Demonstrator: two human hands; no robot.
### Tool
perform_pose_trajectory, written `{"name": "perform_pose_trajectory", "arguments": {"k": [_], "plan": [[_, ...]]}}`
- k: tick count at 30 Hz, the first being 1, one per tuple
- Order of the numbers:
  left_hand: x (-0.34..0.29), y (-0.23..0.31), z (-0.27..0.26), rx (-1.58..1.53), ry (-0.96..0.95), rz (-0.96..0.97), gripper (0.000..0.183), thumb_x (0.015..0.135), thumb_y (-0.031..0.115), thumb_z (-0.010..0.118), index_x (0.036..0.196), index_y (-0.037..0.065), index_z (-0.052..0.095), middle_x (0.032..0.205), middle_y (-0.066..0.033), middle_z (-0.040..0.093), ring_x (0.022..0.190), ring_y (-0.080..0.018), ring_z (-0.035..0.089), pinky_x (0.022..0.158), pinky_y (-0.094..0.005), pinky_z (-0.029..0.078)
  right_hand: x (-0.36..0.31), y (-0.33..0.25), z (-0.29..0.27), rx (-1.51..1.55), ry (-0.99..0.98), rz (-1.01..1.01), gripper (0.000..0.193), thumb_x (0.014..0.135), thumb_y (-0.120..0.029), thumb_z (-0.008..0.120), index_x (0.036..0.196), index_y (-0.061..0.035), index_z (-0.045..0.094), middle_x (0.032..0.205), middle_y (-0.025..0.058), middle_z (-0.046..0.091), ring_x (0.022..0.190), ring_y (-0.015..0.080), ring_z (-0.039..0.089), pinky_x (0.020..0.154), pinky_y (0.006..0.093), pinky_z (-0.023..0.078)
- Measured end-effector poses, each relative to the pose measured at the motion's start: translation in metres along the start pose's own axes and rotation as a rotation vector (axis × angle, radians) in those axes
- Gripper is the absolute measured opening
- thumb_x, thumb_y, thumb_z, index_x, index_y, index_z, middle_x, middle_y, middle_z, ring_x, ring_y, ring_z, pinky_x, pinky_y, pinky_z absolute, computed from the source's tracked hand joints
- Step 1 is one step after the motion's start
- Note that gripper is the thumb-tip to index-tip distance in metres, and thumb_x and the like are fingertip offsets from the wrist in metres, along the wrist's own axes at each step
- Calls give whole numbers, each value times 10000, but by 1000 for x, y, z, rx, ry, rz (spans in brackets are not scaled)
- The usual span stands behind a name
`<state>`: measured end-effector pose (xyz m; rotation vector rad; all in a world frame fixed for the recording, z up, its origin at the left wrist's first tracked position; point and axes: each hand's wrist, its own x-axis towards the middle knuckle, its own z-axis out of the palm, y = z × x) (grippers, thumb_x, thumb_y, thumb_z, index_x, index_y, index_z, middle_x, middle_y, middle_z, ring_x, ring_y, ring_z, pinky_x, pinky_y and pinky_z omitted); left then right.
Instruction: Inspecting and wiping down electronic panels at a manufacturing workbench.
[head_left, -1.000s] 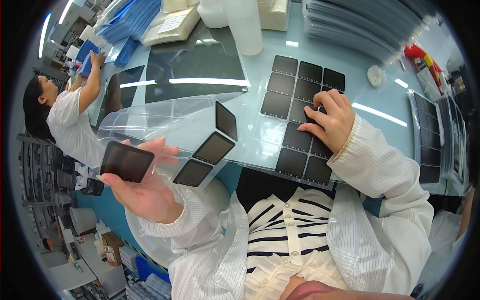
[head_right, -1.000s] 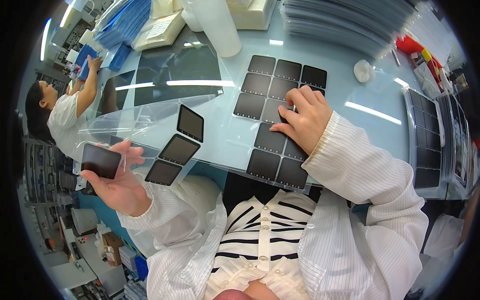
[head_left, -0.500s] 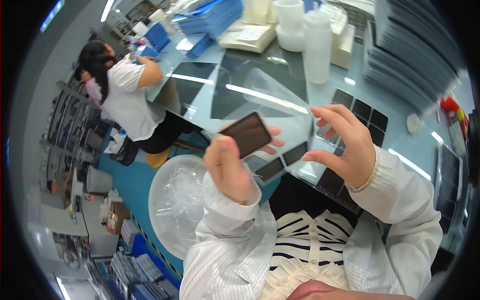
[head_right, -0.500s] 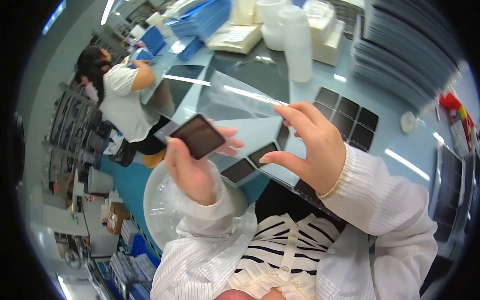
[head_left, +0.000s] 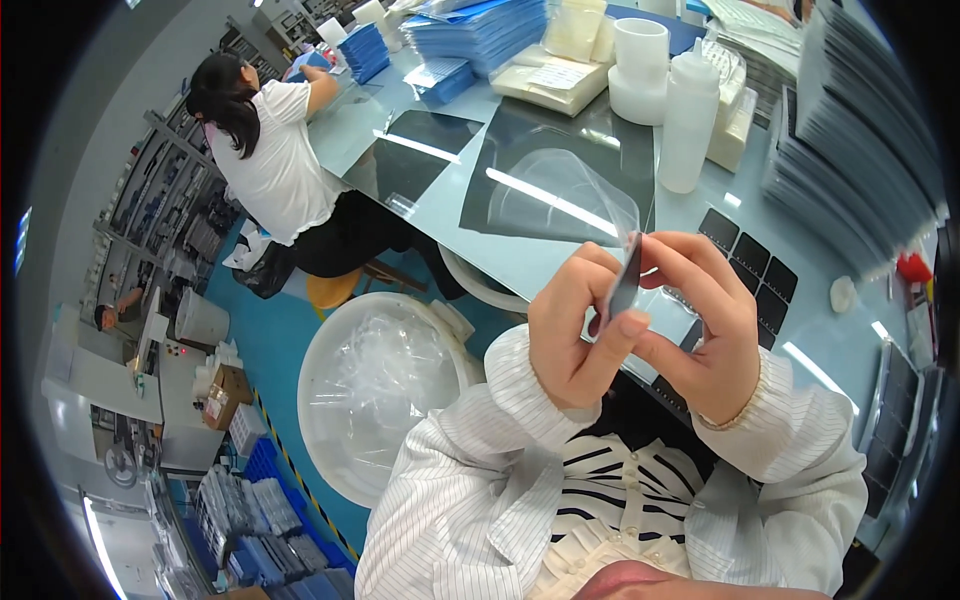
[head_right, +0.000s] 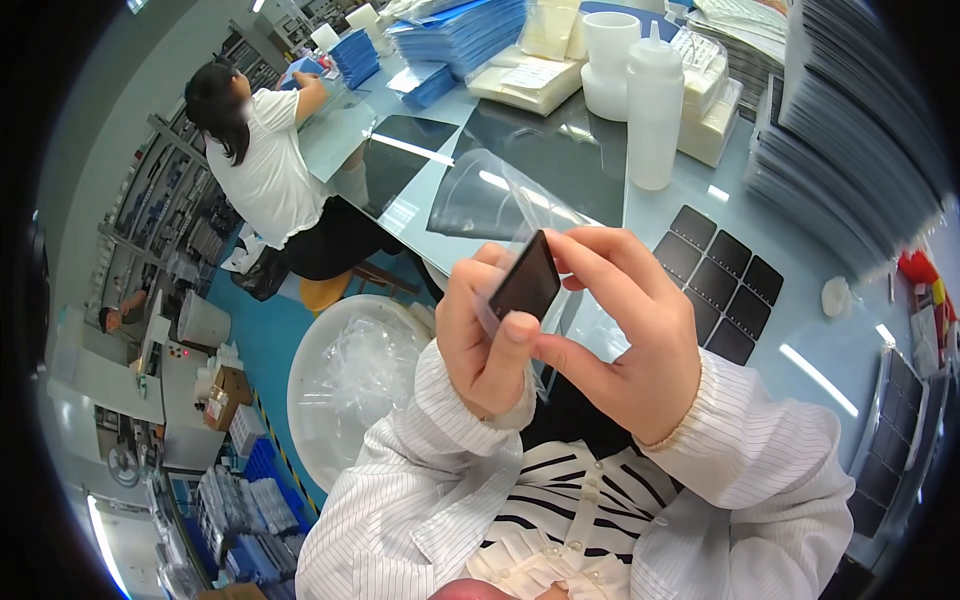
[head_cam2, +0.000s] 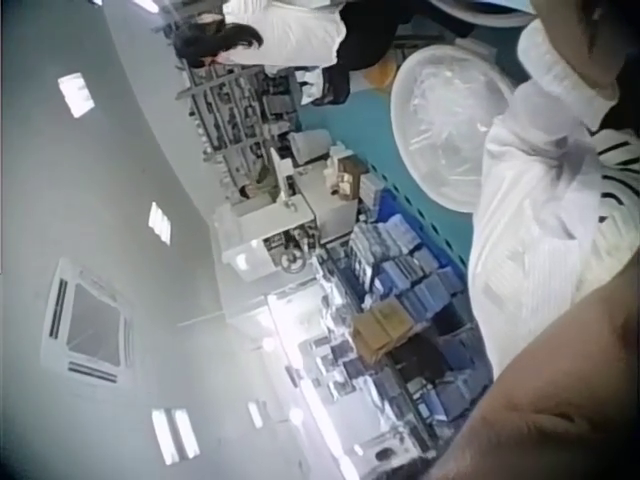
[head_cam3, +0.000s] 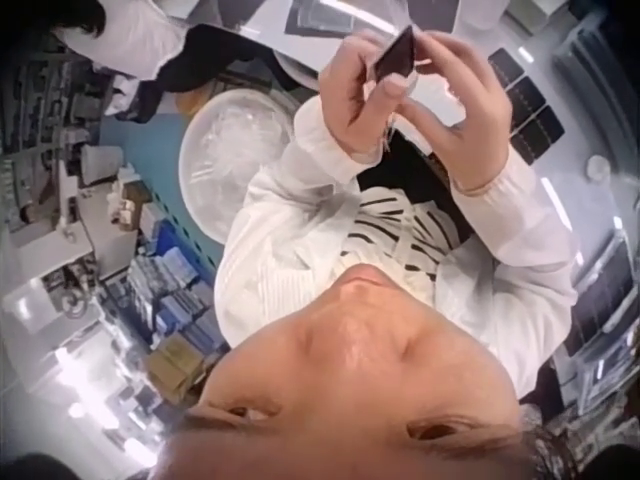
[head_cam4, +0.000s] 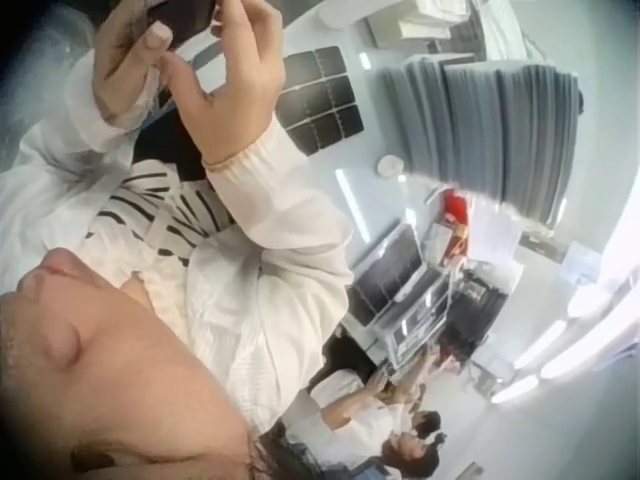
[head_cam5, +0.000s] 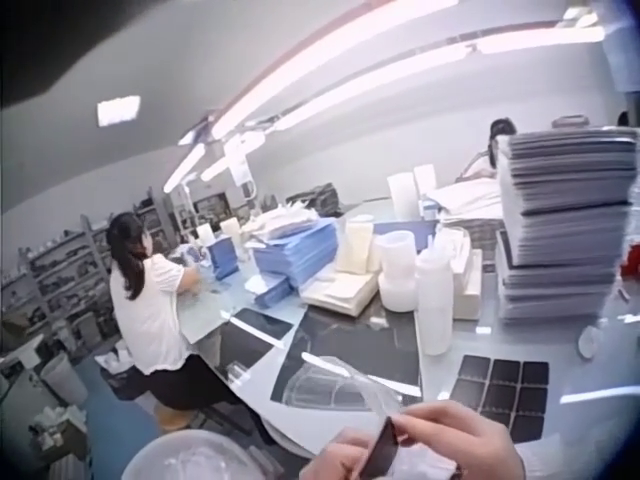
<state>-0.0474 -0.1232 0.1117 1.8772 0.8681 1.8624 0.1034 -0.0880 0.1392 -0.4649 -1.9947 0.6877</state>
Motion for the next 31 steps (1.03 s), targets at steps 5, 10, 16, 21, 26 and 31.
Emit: {"name": "perform_pose_trajectory", "arguments": {"k": [5,10,16,21,26,31], "plan": [[3,-4,3,97,-47,204,393,827,368,622,713,43,432,657,-53,426,482,-171,405,421,-259,335,-1,-7,-13,13,-126,-4,553,725,-100,706,1207,71,494,1136,181,486,979,236,541,847,315,451],[3,-8,6,133,-66,324,362,856,321,578,664,42,449,622,-61,418,472,-198,433,418,-282,351,-1,-1,-17,227,-232,62,530,739,-103,708,1191,80,501,1139,158,480,1035,221,523,905,322,420],[5,-5,2,57,-259,186,272,818,178,616,672,29,441,619,-56,418,479,-206,440,421,-296,352,-4,12,-19,392,-272,165,535,722,-130,746,1159,87,526,1089,129,515,1009,198,549,901,306,433],[8,-5,-4,42,-335,111,287,816,195,623,673,22,446,622,-68,438,489,-220,459,423,-304,361,-9,14,-14,478,-174,256,558,692,-126,768,1151,89,533,1053,128,543,955,189,584,886,293,456],[8,-6,-8,241,-282,119,289,811,233,626,695,10,483,653,-85,492,524,-242,496,461,-308,386,-8,15,-14,322,-150,176,543,662,-59,751,1136,94,536,1038,153,559,965,217,594,886,318,472],[7,-8,-12,210,-278,74,273,820,233,620,708,11,507,670,-85,516,547,-242,510,479,-307,397,-11,15,-18,319,-167,182,544,665,-79,753,1136,88,537,1049,167,561,981,243,599,883,330,482]]}}
